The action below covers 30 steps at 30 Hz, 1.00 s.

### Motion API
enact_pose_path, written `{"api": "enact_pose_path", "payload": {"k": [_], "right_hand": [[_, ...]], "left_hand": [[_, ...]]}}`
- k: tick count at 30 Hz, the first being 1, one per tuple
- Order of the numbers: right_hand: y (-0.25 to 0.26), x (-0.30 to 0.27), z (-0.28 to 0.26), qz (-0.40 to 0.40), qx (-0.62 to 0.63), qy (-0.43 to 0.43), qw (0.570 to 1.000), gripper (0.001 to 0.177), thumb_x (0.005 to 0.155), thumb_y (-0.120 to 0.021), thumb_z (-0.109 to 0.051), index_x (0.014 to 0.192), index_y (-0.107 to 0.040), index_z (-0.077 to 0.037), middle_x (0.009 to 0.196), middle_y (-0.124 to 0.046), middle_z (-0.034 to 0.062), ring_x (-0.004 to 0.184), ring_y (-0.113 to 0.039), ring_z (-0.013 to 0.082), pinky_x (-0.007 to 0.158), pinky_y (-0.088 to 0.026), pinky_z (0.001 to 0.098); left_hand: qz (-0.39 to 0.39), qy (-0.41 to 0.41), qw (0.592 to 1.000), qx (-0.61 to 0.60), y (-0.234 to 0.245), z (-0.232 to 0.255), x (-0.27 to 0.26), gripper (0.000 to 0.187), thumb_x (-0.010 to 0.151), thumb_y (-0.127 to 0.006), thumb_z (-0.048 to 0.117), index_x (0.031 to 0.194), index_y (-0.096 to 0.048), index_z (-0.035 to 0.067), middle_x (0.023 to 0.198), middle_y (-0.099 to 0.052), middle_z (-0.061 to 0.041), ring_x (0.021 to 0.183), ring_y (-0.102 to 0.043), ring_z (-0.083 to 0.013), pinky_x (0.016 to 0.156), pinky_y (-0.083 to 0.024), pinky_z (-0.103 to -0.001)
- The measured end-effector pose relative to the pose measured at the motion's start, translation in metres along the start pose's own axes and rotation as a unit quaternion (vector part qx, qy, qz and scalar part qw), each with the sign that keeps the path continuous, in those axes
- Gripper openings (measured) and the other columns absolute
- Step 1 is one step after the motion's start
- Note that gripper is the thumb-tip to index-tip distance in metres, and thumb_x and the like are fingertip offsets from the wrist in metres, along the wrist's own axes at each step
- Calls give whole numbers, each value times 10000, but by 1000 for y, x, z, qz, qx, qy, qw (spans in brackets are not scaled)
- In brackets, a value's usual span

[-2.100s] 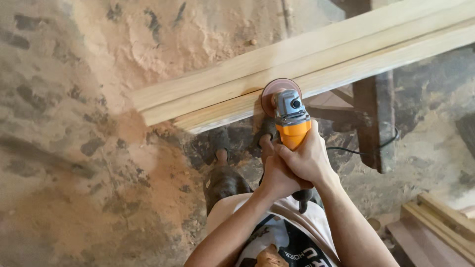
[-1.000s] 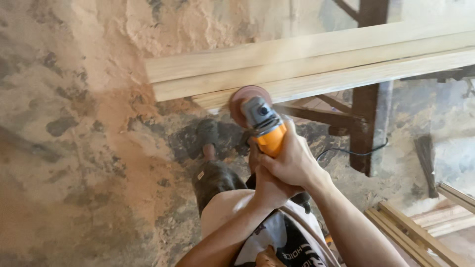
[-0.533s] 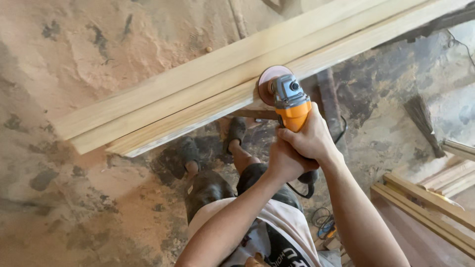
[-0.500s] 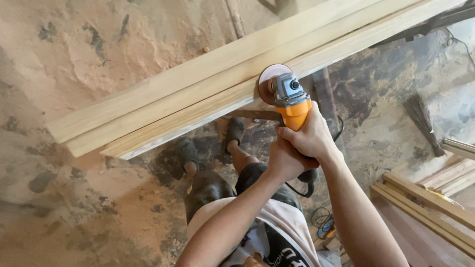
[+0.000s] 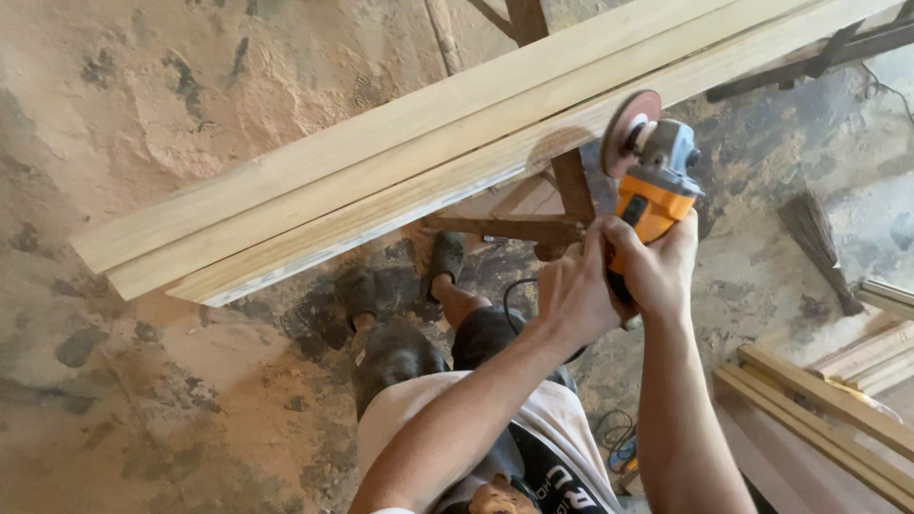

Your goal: The person uses an angle grinder with a sanding disc to smooth the surface of wooden planks resting on sawhorses. They move the tool back and forth along the length of the wood, generating sawdust.

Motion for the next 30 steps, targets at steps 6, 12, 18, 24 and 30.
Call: {"api": "enact_pose_path", "payload": {"k": [6,12,18,24,30], "right_hand": [[-21,-53,-5,-6,132,17,991,779,804,-792,16,1403,-295,-23,1221,-548,108,1052,-622,168,887,-584,329],[-71,-104,-28,-54,40,39,997,858,748,-791,26,1422,-263,-29,1244,-552,181,1097,-630,259,906,-589,411],[-119,-91,-54,-48,-215,22,975,900,735,-778,-82,1453,-237,-34,1101,-673,315,1003,-686,465,867,-551,512],[-152,-81,-70,-160,-262,8,952,942,693,-808,-125,1424,-220,-46,990,-673,341,938,-664,529,821,-539,556],[-94,-16,-45,-134,-328,-108,929,940,706,-791,-118,1430,-202,0,1024,-654,344,929,-694,488,842,-583,502]], "left_hand": [[42,-53,998,1,25,-15,-66,901,699,-876,309,1410,-427,-14,1107,-677,-235,900,-722,-392,758,-587,-480],[-170,21,983,63,70,-72,-113,1078,672,-908,410,1457,-327,-45,1085,-661,-258,947,-680,-396,850,-547,-484],[170,-159,899,371,233,-130,-97,619,821,-830,349,1292,-587,29,1235,-681,-169,1205,-641,-350,1064,-490,-509],[113,-85,877,459,247,-151,-37,945,601,-885,452,1313,-538,-62,1227,-650,-245,1219,-567,-390,1006,-427,-535],[136,-57,858,493,240,-153,-32,393,775,-852,342,955,-614,85,939,-704,-108,887,-697,-296,799,-558,-422]]}}
Point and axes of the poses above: each hand's wrist, its own x-axis towards the middle knuckle, its own y-axis out of the back of the hand, z = x × y, the point moved 4 cm from there along x, towards the middle knuckle
